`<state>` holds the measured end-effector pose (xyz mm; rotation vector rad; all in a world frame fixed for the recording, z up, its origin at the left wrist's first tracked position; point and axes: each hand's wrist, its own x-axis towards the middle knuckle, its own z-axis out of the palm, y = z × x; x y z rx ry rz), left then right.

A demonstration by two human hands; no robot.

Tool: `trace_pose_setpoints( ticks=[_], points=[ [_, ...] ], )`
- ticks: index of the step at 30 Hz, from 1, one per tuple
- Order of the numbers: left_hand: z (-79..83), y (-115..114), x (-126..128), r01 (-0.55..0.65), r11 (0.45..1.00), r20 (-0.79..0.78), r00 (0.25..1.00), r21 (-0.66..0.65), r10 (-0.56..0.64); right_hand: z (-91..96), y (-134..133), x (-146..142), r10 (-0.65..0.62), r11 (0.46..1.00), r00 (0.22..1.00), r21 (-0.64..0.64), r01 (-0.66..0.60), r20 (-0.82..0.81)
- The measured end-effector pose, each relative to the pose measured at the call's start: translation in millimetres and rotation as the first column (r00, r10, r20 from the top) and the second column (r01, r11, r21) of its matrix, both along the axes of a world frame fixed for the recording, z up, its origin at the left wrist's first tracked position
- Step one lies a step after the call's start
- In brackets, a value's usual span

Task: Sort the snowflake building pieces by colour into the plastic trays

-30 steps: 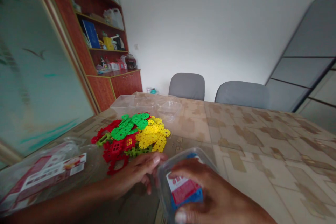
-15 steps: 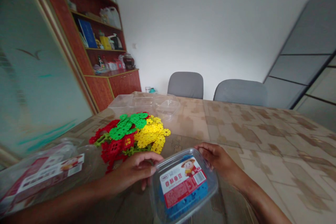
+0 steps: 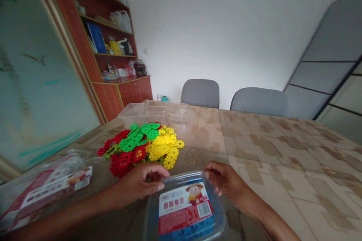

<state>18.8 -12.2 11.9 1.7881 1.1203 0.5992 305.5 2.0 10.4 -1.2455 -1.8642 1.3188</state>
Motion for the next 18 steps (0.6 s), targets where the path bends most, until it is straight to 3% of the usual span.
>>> trace_pose_setpoints(
  ticks=[5, 13, 18],
  points=[
    [4.0, 1.8, -0.5, 0.019, 0.999, -0.034, 0.999, 0.043, -0.017, 3.2, -1.9, -0.4, 0.018, 0.994, 0.998, 0.108, -0.023, 0.052],
    [11.8, 5.6, -3.1, 0.047, 0.993, -0.062, 0.997, 0.112, -0.040, 12.1, -11.7, -5.4, 0.052, 0.962, 0.962, 0.246, -0.121, 0.267],
    [14.8, 3.1, -3.8, 0.064, 0.981, -0.089, 0.995, 0.185, -0.048, 16.8, -15.0, -8.2, -0.014, 0.943, 0.954, 0.320, -0.087, 0.299]
  ],
)
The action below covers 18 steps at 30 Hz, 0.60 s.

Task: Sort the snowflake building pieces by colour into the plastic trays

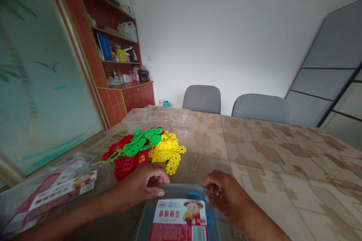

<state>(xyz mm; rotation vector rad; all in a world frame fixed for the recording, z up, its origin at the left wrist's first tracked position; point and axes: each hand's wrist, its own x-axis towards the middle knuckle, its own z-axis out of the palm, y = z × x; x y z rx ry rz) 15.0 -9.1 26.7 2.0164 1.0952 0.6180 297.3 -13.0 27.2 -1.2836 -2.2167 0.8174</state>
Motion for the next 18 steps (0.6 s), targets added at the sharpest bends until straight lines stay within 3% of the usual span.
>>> trace_pose_setpoints(
  ticks=[11, 18],
  points=[
    [-1.6, -4.6, -2.4, 0.051, 0.982, -0.123, 0.992, 0.183, -0.028, 1.7, -1.4, -5.9, -0.001, 0.989, 0.997, 0.147, -0.011, 0.079],
    [6.7, -7.7, -1.8, 0.059, 0.977, -0.145, 0.989, 0.206, -0.029, 1.9, -0.6, -18.8, 0.014, 0.988, 0.992, 0.150, -0.033, 0.124]
  ],
)
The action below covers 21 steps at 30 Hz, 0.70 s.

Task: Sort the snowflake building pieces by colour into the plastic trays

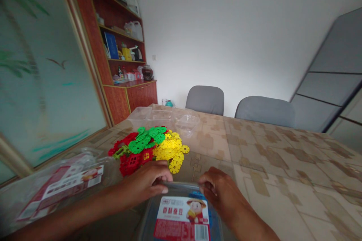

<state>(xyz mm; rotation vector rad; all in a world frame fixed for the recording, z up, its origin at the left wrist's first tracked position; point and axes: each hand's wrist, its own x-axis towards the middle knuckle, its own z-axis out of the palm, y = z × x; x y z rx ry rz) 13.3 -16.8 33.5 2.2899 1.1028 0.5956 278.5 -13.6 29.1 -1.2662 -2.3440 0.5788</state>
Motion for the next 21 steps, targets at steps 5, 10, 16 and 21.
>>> trace_pose_setpoints(
  ticks=[5, 10, 16, 21],
  points=[
    [0.8, 0.9, 2.6, -0.007, 0.999, -0.007, 1.000, 0.043, 0.008, 1.6, 8.4, -19.2, 0.009, 0.999, 0.999, -0.048, -0.011, -0.040],
    [-2.0, 9.5, -4.3, -0.067, 0.997, 0.001, 0.998, -0.038, 0.067, -2.0, 8.9, -28.8, -0.015, 0.998, 0.994, -0.055, 0.009, -0.109],
    [2.4, 13.7, -16.2, -0.011, 0.951, 0.067, 0.997, -0.309, 0.034, -10.7, 3.4, -25.9, 0.052, 0.983, 0.980, -0.164, -0.084, -0.191],
    [0.8, 14.0, -15.0, 0.007, 0.927, 0.107, 0.994, -0.374, 0.035, -9.8, 0.3, -20.3, 0.086, 0.955, 0.975, -0.262, -0.139, -0.204]
  ],
)
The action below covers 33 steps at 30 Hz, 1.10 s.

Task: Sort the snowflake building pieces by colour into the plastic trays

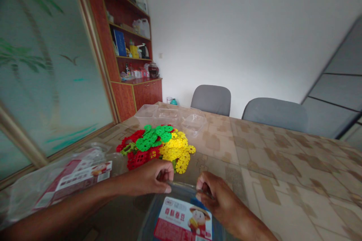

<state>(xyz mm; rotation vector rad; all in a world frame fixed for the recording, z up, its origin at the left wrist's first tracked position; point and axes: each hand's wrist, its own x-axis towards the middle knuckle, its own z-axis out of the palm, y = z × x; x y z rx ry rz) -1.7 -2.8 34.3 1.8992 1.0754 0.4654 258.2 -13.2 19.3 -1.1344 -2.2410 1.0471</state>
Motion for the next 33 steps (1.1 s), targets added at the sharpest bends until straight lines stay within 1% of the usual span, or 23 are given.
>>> trace_pose_setpoints(
  ticks=[2, 4, 7, 9, 12, 14, 18, 20, 22, 25, 28, 30, 33],
  points=[
    [-0.3, -0.4, 1.4, 0.018, 1.000, -0.005, 1.000, -0.012, -0.018, 2.1, -2.2, -0.8, 0.014, 0.999, 1.000, -0.034, -0.013, 0.017],
    [0.4, -1.7, 2.6, 0.038, 0.998, -0.001, 0.999, -0.053, -0.038, 3.6, -4.7, -4.6, 0.022, 0.999, 0.999, -0.042, -0.021, 0.038],
    [3.3, -5.2, 3.6, 0.032, 0.997, 0.015, 0.999, -0.073, -0.031, 2.7, -8.5, -14.3, -0.032, 0.999, 0.997, -0.010, 0.033, 0.076],
    [6.4, -8.4, 3.5, 0.035, 0.998, 0.008, 0.999, -0.052, -0.034, 0.3, -10.3, -20.3, -0.069, 0.998, 0.996, 0.012, 0.068, 0.063],
    [11.3, -14.3, 3.2, 0.021, 1.000, -0.048, 0.999, -0.009, -0.022, -3.3, -11.8, -25.4, -0.053, 0.999, 0.999, 0.008, 0.053, -0.006],
    [13.0, -18.5, 3.5, -0.004, 1.000, -0.094, 0.996, 0.031, 0.007, -3.8, -12.8, -26.6, -0.058, 0.998, 0.998, 0.015, 0.059, -0.012],
    [11.7, -24.1, 4.1, -0.049, 0.992, -0.134, 0.989, 0.116, 0.065, 0.2, -15.0, -27.0, -0.097, 0.990, 0.990, 0.116, 0.085, 0.098],
    [10.5, -23.7, 3.5, -0.037, 0.989, -0.128, 0.990, 0.142, 0.055, 2.3, -15.3, -26.6, -0.113, 0.983, 0.982, 0.162, 0.089, 0.150],
    [10.6, -21.5, 2.8, 0.002, 0.992, -0.111, 0.994, 0.124, 0.012, 3.0, -14.6, -25.8, -0.125, 0.981, 0.977, 0.172, 0.095, 0.173],
    [13.1, -19.5, 4.2, 0.030, 0.998, -0.103, 0.994, 0.057, -0.024, 3.0, -13.5, -24.6, -0.116, 0.988, 0.981, 0.123, 0.097, 0.155],
    [15.2, -24.4, 9.8, 0.000, 1.000, -0.163, 0.987, 0.024, 0.004, 4.3, -15.8, -26.5, -0.038, 0.999, 0.988, 0.031, 0.034, 0.149],
    [13.6, -30.3, 14.2, -0.025, 0.998, -0.196, 0.980, 0.061, 0.036, 5.0, -19.1, -30.4, -0.022, 1.000, 0.985, 0.001, 0.022, 0.169],
    [6.4, -37.6, 17.9, -0.033, 0.984, -0.185, 0.981, 0.175, 0.065, 2.6, -23.5, -37.5, -0.077, 0.997, 0.984, 0.002, 0.078, 0.159]
  ],
)
